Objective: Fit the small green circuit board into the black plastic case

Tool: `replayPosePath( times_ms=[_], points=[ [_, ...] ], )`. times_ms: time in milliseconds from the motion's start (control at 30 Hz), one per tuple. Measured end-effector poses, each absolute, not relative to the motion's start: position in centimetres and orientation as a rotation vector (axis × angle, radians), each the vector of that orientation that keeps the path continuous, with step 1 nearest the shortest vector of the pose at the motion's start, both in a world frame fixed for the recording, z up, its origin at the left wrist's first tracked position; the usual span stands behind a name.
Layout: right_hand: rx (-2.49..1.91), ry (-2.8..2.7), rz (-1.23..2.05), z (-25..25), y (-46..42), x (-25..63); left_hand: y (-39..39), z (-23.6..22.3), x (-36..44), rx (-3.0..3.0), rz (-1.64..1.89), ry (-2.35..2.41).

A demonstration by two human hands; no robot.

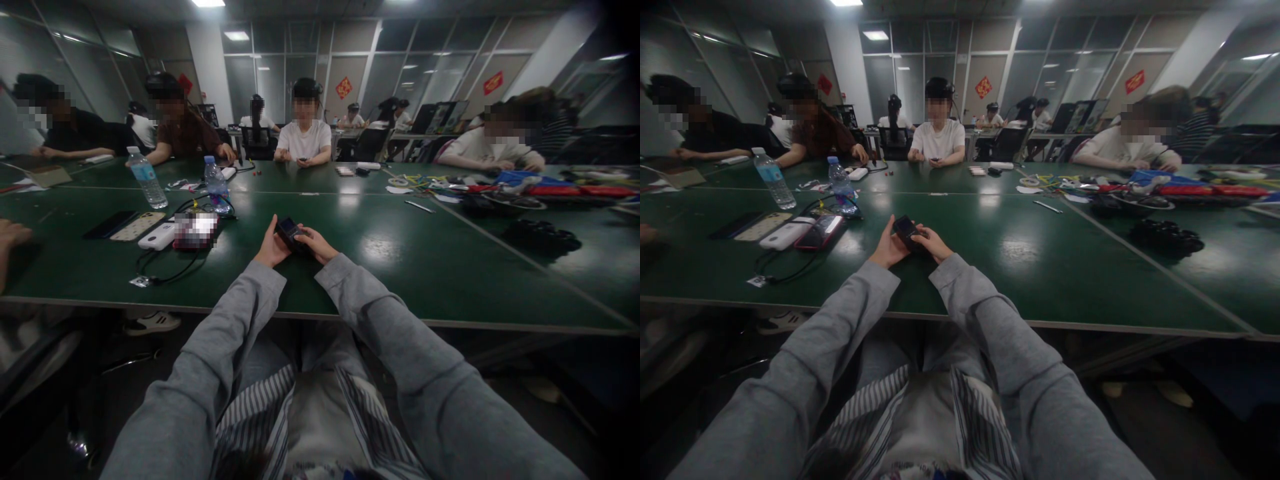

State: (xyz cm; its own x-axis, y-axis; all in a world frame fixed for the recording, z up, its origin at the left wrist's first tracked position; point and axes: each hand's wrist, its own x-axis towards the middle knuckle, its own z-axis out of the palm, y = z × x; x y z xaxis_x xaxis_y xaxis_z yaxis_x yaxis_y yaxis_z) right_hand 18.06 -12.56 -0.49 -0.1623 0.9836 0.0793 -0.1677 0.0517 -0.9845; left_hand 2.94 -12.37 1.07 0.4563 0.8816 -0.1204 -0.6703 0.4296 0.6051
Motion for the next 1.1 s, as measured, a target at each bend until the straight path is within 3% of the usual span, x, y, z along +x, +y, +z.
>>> replayPosePath(
  times_ms=[1100],
  points=[
    [-0.953, -1.232, 1.355, -0.26, -13.07, 18.02, -12.51, 1.24, 2.93, 0.48, 1.035, 0.554]
  ],
)
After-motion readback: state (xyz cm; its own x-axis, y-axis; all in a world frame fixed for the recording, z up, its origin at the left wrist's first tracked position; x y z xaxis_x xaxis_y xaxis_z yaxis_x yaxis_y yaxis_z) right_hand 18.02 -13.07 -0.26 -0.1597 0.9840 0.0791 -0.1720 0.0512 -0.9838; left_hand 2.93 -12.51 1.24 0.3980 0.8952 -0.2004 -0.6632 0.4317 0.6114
